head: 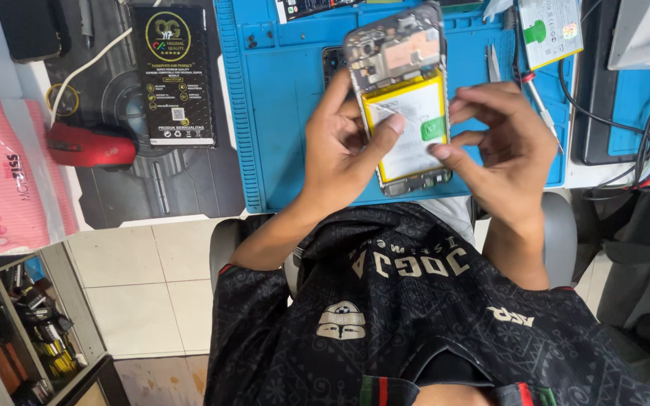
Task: The person cleans the edges of a disassembled smartphone with a white tool, then wipes the battery and internal components with a cloth. The person handles the phone's back cover and internal parts on a blue work mat.
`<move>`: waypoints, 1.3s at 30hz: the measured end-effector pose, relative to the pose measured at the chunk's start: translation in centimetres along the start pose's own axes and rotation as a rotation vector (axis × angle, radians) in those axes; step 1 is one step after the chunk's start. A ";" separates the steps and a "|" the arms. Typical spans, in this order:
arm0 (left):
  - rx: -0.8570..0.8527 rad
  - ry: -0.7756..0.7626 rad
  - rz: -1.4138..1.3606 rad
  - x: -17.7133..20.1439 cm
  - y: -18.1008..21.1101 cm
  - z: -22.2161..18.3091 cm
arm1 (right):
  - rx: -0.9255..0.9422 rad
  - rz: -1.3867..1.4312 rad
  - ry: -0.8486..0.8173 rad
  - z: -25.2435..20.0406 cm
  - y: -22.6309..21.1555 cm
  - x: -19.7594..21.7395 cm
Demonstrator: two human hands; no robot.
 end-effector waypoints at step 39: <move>0.171 -0.393 1.078 5.2 -2.6 -1.6 | -0.186 -0.501 -0.395 2.6 4.5 5.0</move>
Point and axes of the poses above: each hand's wrist, its own z-axis towards the middle knuckle, its own x-axis out of the back of the hand, y = z × x, the point moved 2 cm from there along z, towards the middle knuckle, and after that the axes turned 6 degrees about z, right-handed, at the moved point
